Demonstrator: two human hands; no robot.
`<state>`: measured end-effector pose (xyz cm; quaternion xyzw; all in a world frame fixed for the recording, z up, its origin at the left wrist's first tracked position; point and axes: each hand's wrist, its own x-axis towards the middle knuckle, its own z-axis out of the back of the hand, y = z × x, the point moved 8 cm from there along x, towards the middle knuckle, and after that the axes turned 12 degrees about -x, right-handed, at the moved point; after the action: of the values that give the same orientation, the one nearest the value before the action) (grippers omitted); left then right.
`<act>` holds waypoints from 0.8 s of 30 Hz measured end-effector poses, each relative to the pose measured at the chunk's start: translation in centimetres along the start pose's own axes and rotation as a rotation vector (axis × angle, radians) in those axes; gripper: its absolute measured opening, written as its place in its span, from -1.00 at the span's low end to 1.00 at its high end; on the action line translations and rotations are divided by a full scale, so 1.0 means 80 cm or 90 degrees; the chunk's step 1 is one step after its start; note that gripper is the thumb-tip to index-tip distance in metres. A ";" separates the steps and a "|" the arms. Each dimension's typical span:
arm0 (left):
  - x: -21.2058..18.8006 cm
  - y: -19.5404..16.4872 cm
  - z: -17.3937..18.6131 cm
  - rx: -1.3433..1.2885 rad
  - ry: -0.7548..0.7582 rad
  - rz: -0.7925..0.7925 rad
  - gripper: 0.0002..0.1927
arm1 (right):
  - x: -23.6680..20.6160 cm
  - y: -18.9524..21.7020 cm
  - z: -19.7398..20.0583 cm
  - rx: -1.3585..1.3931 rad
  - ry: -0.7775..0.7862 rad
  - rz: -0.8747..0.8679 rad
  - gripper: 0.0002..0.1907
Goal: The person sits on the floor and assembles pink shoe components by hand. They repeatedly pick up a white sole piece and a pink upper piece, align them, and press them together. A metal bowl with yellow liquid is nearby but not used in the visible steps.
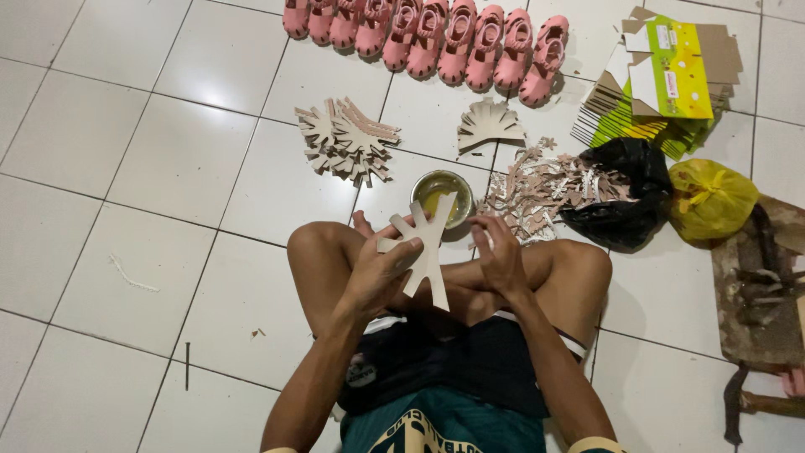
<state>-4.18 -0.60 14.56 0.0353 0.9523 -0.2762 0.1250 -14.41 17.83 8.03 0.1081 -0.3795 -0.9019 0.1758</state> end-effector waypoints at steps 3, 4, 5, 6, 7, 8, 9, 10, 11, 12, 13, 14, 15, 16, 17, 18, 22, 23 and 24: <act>-0.009 0.001 -0.022 -0.002 0.025 0.009 -0.44 | -0.042 0.035 0.039 0.310 0.059 0.084 -0.33; -0.012 0.003 -0.029 -0.005 0.032 0.015 -0.42 | -0.057 0.051 0.053 0.398 0.082 0.137 -0.30; -0.015 0.006 -0.032 -0.005 0.021 0.025 -0.42 | -0.068 0.061 0.061 0.382 0.093 0.154 -0.27; -0.020 0.010 -0.034 -0.004 0.008 0.036 -0.42 | -0.079 0.070 0.069 0.365 0.105 0.170 -0.25; -0.024 0.015 -0.035 -0.004 -0.006 0.048 -0.41 | -0.088 0.078 0.075 0.350 0.118 0.183 -0.23; -0.028 0.018 -0.040 -0.005 0.010 0.049 -0.41 | -0.095 0.081 0.079 0.345 0.127 0.179 -0.23; -0.032 0.020 -0.044 -0.005 0.025 0.051 -0.41 | -0.100 0.084 0.083 0.340 0.135 0.176 -0.23; -0.036 0.022 -0.047 -0.005 0.039 0.051 -0.42 | -0.103 0.086 0.085 0.336 0.145 0.173 -0.23; -0.038 0.024 -0.049 0.005 0.046 0.052 -0.41 | -0.104 0.087 0.088 0.319 0.140 0.174 -0.24; -0.040 0.026 -0.051 0.015 0.052 0.053 -0.41 | -0.104 0.087 0.091 0.302 0.137 0.174 -0.24; -0.042 0.028 -0.053 0.025 0.056 0.053 -0.41 | -0.105 0.087 0.093 0.287 0.135 0.174 -0.24; -0.044 0.030 -0.054 0.029 0.054 0.061 -0.41 | -0.106 0.086 0.094 0.285 0.132 0.175 -0.23; -0.047 0.031 -0.055 0.032 0.052 0.068 -0.41 | -0.106 0.086 0.094 0.284 0.130 0.177 -0.23; -0.049 0.031 -0.057 0.035 0.050 0.074 -0.40 | -0.106 0.086 0.094 0.283 0.129 0.180 -0.23; -0.050 0.029 -0.064 0.031 0.070 0.069 -0.40 | -0.106 0.085 0.094 0.278 0.125 0.180 -0.23; -0.052 0.027 -0.070 0.027 0.089 0.065 -0.39 | -0.105 0.084 0.094 0.274 0.121 0.180 -0.24; -0.058 0.021 -0.089 0.014 0.109 0.075 -0.37 | -0.106 0.084 0.093 0.295 0.123 0.186 -0.25; -0.058 0.020 -0.093 0.014 0.113 0.073 -0.37 | -0.107 0.084 0.094 0.286 0.120 0.186 -0.26; -0.058 0.019 -0.096 0.014 0.117 0.070 -0.36 | -0.110 0.084 0.094 0.276 0.117 0.187 -0.26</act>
<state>-1.15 4.83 21.25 0.1142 0.9532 -0.2750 0.0521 -7.27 21.86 18.62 0.1685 -0.5575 -0.7511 0.3110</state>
